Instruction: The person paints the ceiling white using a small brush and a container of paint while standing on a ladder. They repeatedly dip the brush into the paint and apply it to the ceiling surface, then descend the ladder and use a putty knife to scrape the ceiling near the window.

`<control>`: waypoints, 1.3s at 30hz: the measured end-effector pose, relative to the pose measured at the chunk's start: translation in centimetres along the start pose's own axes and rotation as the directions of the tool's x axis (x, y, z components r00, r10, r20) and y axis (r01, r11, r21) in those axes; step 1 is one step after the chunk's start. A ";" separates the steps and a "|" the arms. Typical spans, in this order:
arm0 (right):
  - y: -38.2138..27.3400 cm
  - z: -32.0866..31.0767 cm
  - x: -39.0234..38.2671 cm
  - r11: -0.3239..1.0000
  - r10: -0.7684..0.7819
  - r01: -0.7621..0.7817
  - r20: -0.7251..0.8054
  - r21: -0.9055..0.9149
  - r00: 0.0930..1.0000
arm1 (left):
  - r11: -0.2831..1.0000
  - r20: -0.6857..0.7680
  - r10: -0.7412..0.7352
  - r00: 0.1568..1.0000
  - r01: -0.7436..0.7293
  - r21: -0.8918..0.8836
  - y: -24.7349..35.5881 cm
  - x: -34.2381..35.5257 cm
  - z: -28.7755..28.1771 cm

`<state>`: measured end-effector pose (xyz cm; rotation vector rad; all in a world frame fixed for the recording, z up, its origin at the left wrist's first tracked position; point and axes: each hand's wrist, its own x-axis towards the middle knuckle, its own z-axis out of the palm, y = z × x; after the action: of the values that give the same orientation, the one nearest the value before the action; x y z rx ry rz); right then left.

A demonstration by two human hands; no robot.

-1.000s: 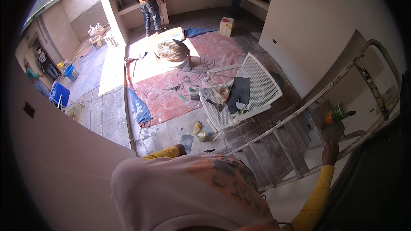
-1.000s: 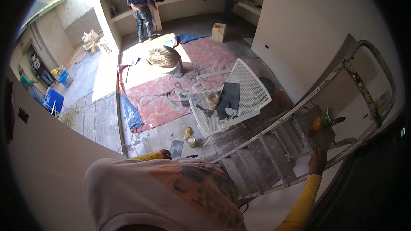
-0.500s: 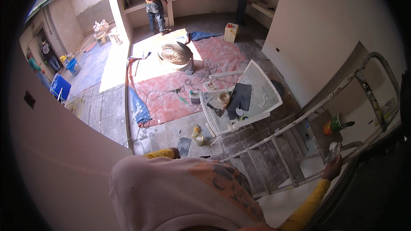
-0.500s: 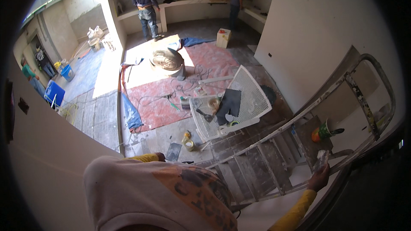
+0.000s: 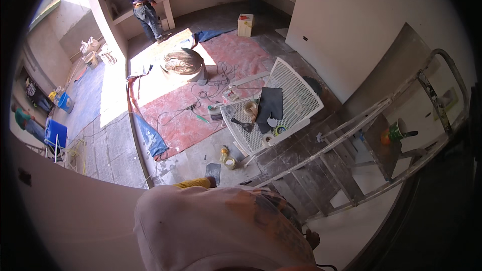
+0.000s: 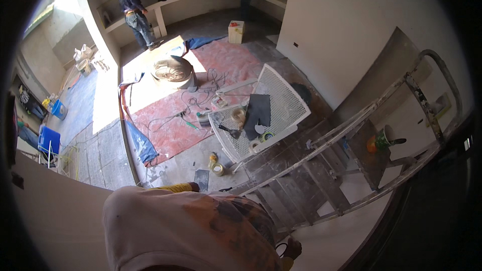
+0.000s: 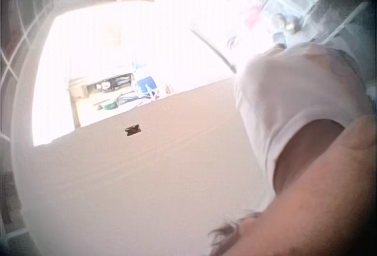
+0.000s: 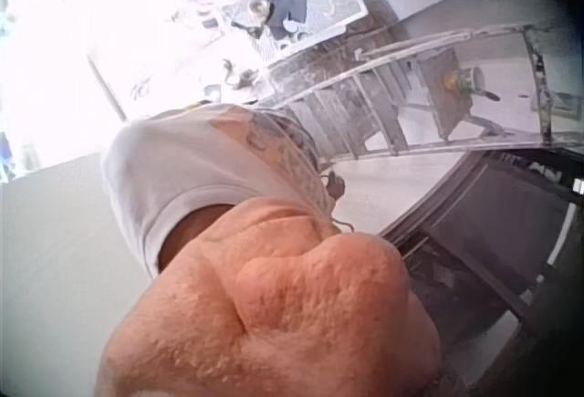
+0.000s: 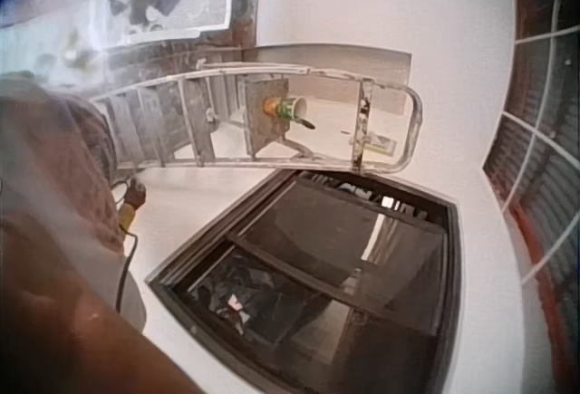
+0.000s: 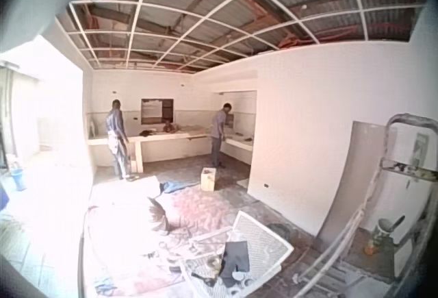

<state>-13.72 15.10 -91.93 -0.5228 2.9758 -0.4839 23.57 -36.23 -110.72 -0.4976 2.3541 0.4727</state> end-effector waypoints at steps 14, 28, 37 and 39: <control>5.6 17.7 -29.0 0.869 0.365 0.017 0.662 -0.495 0.655 | 0.912 -0.280 0.112 0.953 -0.211 -0.351 -7.5 10.7 -20.1; 0.6 4.5 -24.7 0.501 0.807 -0.862 0.320 0.072 0.496 | 0.438 -0.663 0.631 0.402 -0.890 -0.123 23.9 0.7 -54.8; 1.0 0.7 -14.2 0.516 0.689 -0.835 0.488 0.189 0.536 | 0.140 -0.861 0.466 -0.205 -0.944 0.300 36.4 -13.8 -78.7; 1.0 1.0 -12.3 0.581 0.628 -0.799 0.539 0.157 0.562 | 0.306 -0.843 0.463 -0.273 -0.844 0.441 40.0 -15.9 -84.3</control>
<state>-2.40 19.90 -92.88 0.5927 2.2526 -0.7063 -29.68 -36.76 -32.46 1.0945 3.6023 1.5505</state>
